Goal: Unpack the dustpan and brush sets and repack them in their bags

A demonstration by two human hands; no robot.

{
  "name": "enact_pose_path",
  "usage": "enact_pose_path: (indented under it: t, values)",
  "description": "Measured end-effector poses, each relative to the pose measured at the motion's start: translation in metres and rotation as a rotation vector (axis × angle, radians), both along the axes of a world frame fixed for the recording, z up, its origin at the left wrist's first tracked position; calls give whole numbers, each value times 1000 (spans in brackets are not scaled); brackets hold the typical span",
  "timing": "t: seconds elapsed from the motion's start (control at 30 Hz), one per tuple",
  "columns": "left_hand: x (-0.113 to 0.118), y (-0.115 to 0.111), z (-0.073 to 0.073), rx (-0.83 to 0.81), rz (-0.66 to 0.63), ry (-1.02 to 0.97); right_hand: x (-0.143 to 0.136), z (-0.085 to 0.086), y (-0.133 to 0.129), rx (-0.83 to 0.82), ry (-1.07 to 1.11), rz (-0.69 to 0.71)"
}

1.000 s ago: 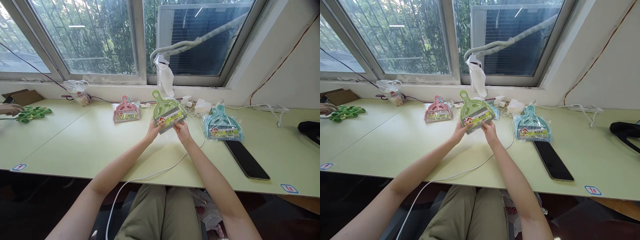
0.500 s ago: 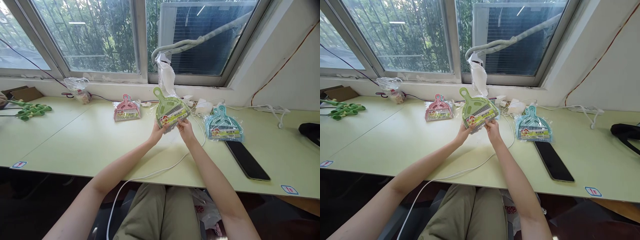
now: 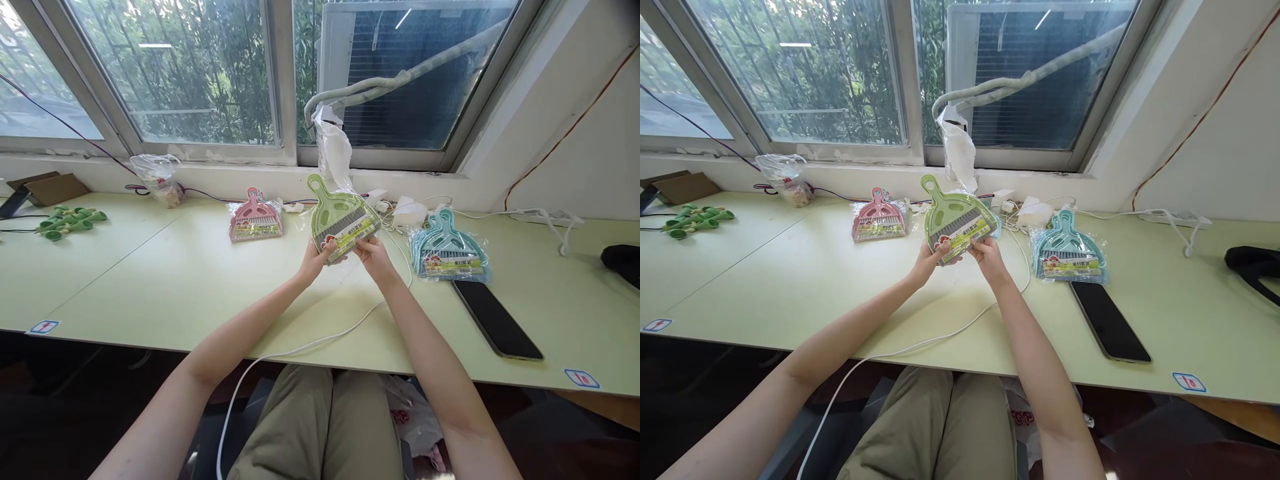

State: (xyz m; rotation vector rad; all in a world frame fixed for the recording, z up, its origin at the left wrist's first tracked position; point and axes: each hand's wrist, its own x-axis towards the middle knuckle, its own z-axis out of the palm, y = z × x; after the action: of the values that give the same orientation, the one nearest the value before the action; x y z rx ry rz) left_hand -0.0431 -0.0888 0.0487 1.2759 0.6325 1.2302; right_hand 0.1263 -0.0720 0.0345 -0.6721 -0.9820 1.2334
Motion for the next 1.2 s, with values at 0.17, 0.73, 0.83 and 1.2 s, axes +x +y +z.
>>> enact_pose_path:
  t: [0.17,0.73,0.83,1.2]
  values:
    - [-1,3,-1,-25,45,-19,-7,-5,2,-4,8,-37]
    - [0,10,-11,-54,58,-59,-15,-8,-1,-22,48,-115]
    - [0,9,-10,-64,64,-70,-16,-9,-2,-32,28,-125]
    - [-2,8,-10,-92,110,-72,-19,-12,-1,-91,63,-94]
